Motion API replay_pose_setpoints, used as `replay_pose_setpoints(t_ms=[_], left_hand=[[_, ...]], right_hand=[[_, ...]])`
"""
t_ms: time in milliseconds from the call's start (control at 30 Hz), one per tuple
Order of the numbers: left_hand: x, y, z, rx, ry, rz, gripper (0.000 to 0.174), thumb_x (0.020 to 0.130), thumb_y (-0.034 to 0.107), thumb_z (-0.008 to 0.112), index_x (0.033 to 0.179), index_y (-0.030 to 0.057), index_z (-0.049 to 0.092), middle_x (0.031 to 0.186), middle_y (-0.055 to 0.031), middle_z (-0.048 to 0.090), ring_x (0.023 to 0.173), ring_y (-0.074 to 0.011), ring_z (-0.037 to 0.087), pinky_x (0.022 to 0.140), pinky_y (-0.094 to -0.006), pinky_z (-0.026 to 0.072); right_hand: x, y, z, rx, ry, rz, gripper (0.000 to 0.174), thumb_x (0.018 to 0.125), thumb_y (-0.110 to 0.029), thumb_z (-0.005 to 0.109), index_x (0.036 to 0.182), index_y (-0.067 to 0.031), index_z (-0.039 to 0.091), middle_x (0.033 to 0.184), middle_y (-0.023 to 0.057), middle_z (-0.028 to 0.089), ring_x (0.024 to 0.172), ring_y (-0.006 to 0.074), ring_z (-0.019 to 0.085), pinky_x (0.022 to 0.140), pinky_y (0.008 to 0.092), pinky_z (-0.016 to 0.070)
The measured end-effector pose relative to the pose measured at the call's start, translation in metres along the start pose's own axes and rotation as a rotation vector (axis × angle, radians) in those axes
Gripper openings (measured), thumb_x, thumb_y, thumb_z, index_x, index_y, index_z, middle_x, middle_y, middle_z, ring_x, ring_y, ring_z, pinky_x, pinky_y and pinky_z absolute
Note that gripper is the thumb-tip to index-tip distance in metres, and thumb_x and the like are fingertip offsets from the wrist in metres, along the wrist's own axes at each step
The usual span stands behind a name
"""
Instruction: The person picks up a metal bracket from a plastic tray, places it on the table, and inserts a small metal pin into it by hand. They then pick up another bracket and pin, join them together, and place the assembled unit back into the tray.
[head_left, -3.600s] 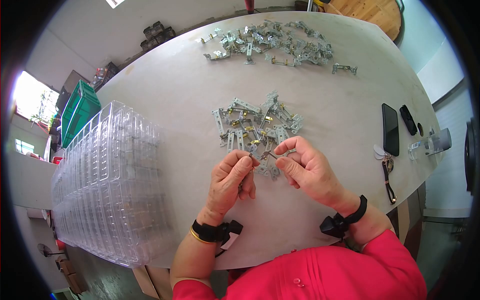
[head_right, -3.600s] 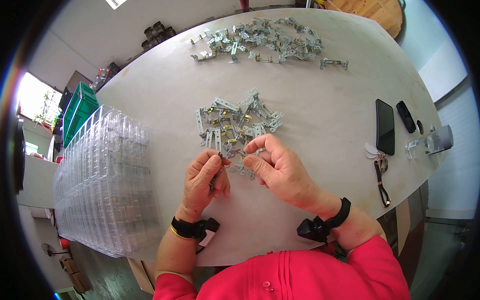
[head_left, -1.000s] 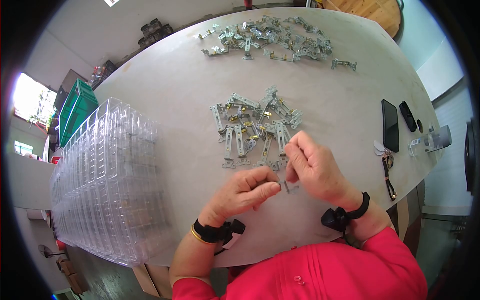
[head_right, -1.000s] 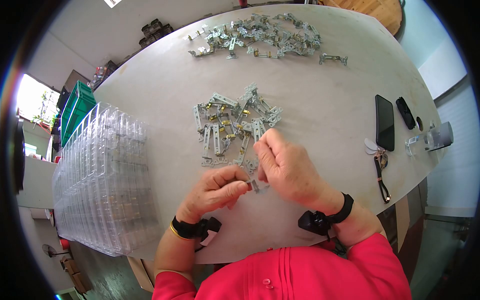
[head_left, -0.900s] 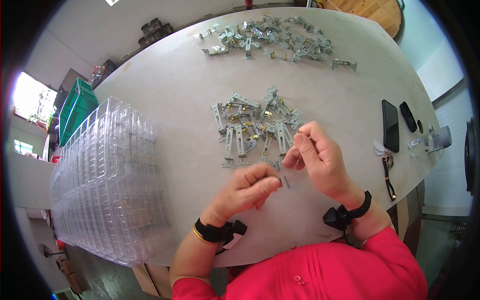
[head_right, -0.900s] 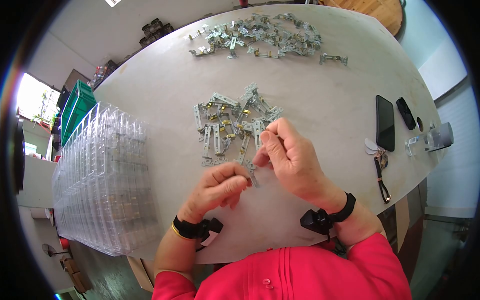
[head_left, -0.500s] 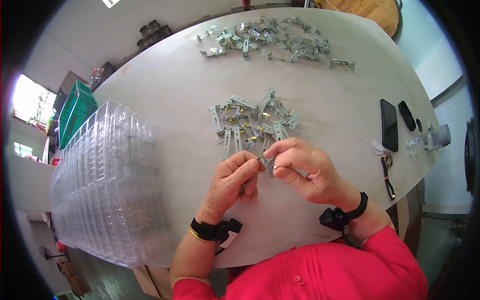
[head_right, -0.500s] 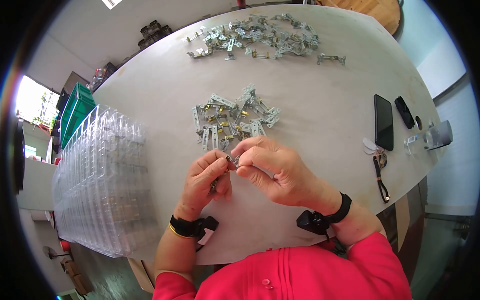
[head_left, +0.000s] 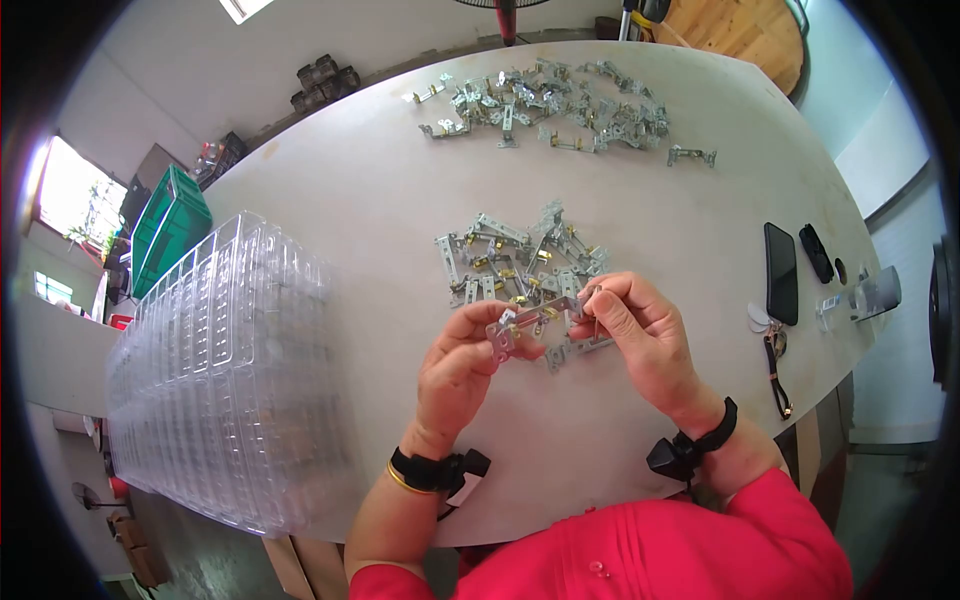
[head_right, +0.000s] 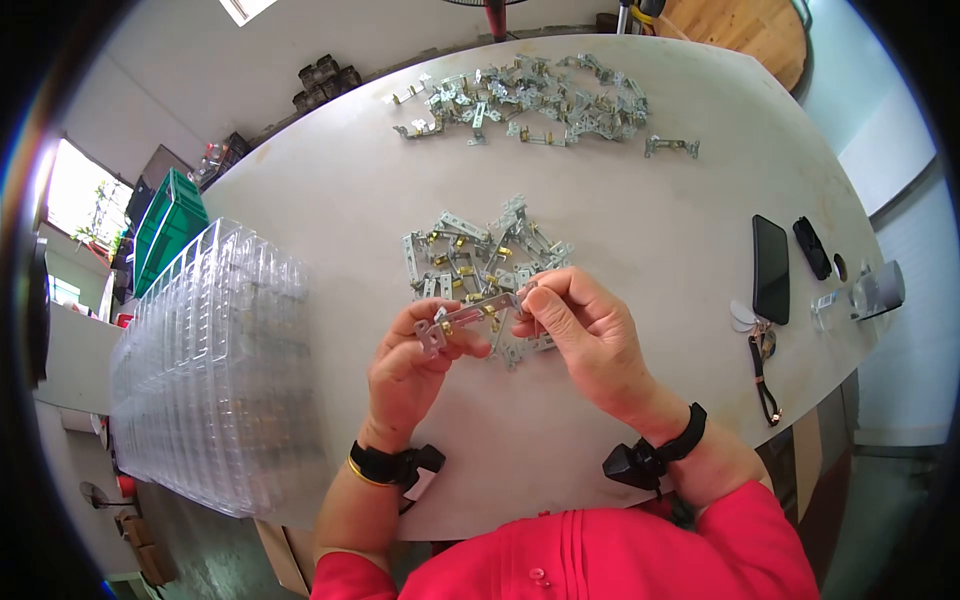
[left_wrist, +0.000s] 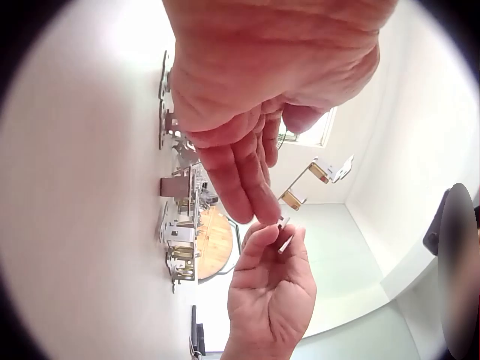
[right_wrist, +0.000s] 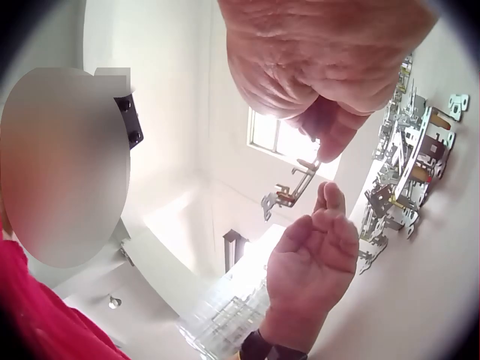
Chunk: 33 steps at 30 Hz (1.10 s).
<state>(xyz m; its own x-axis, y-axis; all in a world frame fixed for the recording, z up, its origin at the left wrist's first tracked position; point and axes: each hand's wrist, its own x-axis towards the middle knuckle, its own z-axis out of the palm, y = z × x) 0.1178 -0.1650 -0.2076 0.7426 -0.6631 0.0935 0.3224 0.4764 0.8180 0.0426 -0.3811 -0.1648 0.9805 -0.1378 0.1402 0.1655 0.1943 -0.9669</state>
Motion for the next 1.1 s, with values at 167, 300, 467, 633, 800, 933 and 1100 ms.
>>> replay_pose_setpoints(t_ms=[167, 300, 467, 633, 800, 933, 1100], left_hand=[[0.001, -0.001, 0.01, 0.111, 0.029, 0.111, 0.042, 0.103, 0.012, 0.049, 0.144, 0.0009, 0.046, 0.144, -0.0199, 0.052, 0.129, -0.034, 0.055, 0.104, -0.047, 0.0475], [0.001, -0.006, 0.004, 0.103, 0.038, 0.117, 0.039, 0.106, 0.017, 0.048, 0.142, 0.0032, 0.05, 0.145, -0.0181, 0.052, 0.13, -0.0287, 0.055, 0.105, -0.0441, 0.048], [0.002, -0.005, 0.002, 0.109, 0.08, 0.076, 0.037, 0.107, 0.026, 0.047, 0.136, 0.0041, 0.055, 0.137, -0.016, 0.059, 0.126, -0.0266, 0.058, 0.102, -0.0421, 0.0498], [0.001, 0.001, 0.005, 0.078, 0.194, 0.071, 0.032, 0.108, 0.03, 0.044, 0.112, 0.003, 0.06, 0.109, -0.0133, 0.069, 0.105, -0.0271, 0.068, 0.093, -0.0395, 0.0534], [-0.001, 0.002, 0.001, 0.146, 0.162, 0.001, 0.03, 0.109, 0.029, 0.043, 0.108, 0.0026, 0.058, 0.094, -0.0104, 0.066, 0.091, -0.025, 0.068, 0.085, -0.0382, 0.0543], [0.0, 0.001, 0.005, 0.173, 0.102, -0.064, 0.027, 0.108, 0.025, 0.043, 0.105, 0.002, 0.056, 0.087, -0.0088, 0.062, 0.083, -0.0226, 0.066, 0.08, -0.0373, 0.0539], [-0.003, 0.002, 0.011, 0.189, 0.126, -0.071, 0.025, 0.108, 0.025, 0.045, 0.103, 0.0024, 0.056, 0.081, -0.0043, 0.057, 0.072, -0.0167, 0.06, 0.07, -0.0314, 0.0508]], right_hand=[[0.001, 0.009, 0.001, 0.133, 0.026, 0.155, 0.019, 0.105, -0.021, 0.054, 0.106, -0.0031, 0.06, 0.101, 0.0022, 0.063, 0.092, 0.0116, 0.066, 0.085, 0.0283, 0.0551], [-0.003, 0.015, 0.004, 0.163, 0.0, 0.2, 0.018, 0.105, -0.02, 0.054, 0.106, -0.0032, 0.059, 0.099, 0.0029, 0.064, 0.091, 0.0117, 0.066, 0.086, 0.0282, 0.0549], [-0.006, 0.011, 0.009, 0.1, -0.111, 0.276, 0.019, 0.106, -0.022, 0.054, 0.104, -0.0033, 0.059, 0.096, 0.0037, 0.067, 0.089, 0.0111, 0.066, 0.081, 0.0268, 0.0543], [-0.006, 0.005, 0.011, -0.003, -0.105, 0.301, 0.02, 0.105, -0.023, 0.054, 0.102, -0.0044, 0.059, 0.094, 0.004, 0.067, 0.085, 0.0091, 0.065, 0.073, 0.0254, 0.0537], [-0.004, -0.012, 0.003, -0.127, -0.116, 0.398, 0.016, 0.105, -0.022, 0.056, 0.103, -0.0065, 0.058, 0.084, 0.0001, 0.064, 0.073, 0.0048, 0.06, 0.063, 0.0215, 0.0491], [-0.006, -0.011, 0.009, -0.159, -0.152, 0.256, 0.011, 0.104, -0.018, 0.056, 0.106, -0.0065, 0.058, 0.075, -0.0047, 0.054, 0.065, 0.0023, 0.051, 0.057, 0.02, 0.0421], [-0.01, -0.015, 0.017, -0.173, -0.131, 0.236, 0.008, 0.103, -0.012, 0.055, 0.108, -0.0055, 0.058, 0.073, -0.0064, 0.05, 0.063, 0.0012, 0.045, 0.055, 0.0196, 0.038]])
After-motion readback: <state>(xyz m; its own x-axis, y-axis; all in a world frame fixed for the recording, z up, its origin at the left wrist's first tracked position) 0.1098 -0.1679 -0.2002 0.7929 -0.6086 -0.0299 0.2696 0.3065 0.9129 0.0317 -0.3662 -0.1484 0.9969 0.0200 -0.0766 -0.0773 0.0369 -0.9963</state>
